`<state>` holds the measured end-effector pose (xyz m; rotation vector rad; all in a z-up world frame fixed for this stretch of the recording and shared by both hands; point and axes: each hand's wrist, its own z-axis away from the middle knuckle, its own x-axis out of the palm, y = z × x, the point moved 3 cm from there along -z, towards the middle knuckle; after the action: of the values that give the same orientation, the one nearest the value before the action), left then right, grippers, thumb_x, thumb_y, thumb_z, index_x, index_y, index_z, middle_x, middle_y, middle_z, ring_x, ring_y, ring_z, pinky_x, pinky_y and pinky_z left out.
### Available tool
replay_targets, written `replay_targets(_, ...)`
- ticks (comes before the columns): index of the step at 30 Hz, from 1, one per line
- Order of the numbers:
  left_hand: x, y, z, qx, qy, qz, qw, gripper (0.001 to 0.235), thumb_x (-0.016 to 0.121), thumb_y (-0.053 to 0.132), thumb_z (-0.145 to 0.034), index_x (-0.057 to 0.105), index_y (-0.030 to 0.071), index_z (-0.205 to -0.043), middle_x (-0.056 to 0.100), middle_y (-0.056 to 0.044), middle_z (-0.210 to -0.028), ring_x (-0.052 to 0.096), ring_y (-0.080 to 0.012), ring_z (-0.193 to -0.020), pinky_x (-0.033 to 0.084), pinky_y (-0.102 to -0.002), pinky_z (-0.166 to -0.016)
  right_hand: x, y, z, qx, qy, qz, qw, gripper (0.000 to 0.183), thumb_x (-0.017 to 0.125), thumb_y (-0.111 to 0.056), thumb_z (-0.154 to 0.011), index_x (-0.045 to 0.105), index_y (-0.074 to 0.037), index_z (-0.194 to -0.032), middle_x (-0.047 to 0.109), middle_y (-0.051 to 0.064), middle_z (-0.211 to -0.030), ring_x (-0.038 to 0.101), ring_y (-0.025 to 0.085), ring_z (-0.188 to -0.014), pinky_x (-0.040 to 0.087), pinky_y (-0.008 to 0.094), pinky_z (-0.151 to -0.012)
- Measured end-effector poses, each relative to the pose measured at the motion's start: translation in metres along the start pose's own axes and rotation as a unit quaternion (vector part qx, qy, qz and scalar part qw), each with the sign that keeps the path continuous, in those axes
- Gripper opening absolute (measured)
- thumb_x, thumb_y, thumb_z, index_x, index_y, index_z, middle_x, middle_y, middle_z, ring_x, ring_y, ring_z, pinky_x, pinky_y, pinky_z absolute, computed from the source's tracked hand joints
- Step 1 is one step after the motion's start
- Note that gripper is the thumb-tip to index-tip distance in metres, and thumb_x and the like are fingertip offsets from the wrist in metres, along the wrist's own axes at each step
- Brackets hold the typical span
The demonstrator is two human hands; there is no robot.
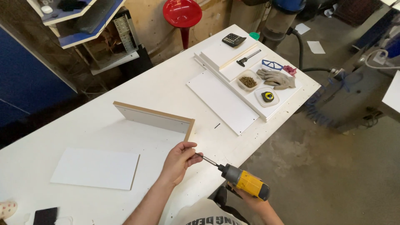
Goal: Assembling a drawer frame by positioning wooden panels and fastening them with screws using a power drill.
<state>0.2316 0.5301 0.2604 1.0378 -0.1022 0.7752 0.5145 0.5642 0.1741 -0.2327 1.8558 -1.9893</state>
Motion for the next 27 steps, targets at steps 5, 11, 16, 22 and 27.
replay_targets(5,0.031,-0.012,-0.026,0.012,0.009,0.023,1.0,0.043,0.067,-0.005,-0.089,0.055,0.0,-0.13,0.059,-0.013,-0.098,0.07,-0.0268,-0.095,0.06,-0.035,-0.094,0.004,0.042,-0.011,0.17,0.107,0.006,0.98,0.03,0.085,-0.031,-0.077,0.069,-0.011,-0.093,0.071,0.004,-0.086,0.066,0.018,-0.077,0.055,0.034,-0.075)
replay_targets(11,0.056,-0.001,-0.055,0.02,0.046,-0.151,0.987,0.065,0.066,0.026,-0.089,0.046,0.008,-0.149,0.063,-0.005,-0.122,0.07,-0.0177,-0.103,0.054,-0.033,-0.099,0.0,0.094,-0.077,0.103,0.131,0.03,0.986,0.03,0.083,-0.03,-0.082,0.066,-0.008,-0.094,0.066,0.006,-0.085,0.064,0.019,-0.079,0.055,0.034,-0.073)
replay_targets(16,-0.025,0.013,-0.152,0.208,0.051,-0.501,0.838,0.033,0.057,0.02,-0.095,0.069,0.011,-0.124,0.07,-0.002,-0.122,0.068,-0.0153,-0.109,0.054,-0.029,-0.098,-0.007,0.128,-0.149,0.012,0.082,0.002,0.997,0.031,0.076,-0.022,-0.087,0.068,-0.01,-0.115,0.075,0.005,-0.094,0.072,0.019,-0.084,0.061,0.035,-0.078)
replay_targets(22,-0.12,0.063,-0.241,0.189,-0.015,-0.876,0.444,0.061,0.073,0.018,-0.088,0.055,0.018,-0.146,0.054,-0.008,-0.149,0.044,-0.0282,-0.147,0.03,-0.046,-0.125,0.01,0.164,-0.196,-0.009,0.029,0.001,1.0,0.032,0.07,-0.022,-0.093,0.062,-0.011,-0.121,0.072,0.005,-0.106,0.07,0.02,-0.096,0.058,0.036,-0.088)
replay_targets(27,-0.166,0.076,-0.285,0.16,-0.127,-0.854,0.479,0.035,0.062,-0.003,-0.081,0.076,0.021,-0.102,0.072,0.006,-0.112,0.064,-0.0206,-0.104,0.052,-0.037,-0.079,0.017,0.188,-0.194,-0.035,0.019,-0.144,0.989,0.022,0.069,-0.005,-0.093,0.06,-0.007,-0.114,0.066,0.007,-0.098,0.068,0.019,-0.092,0.059,0.033,-0.095)
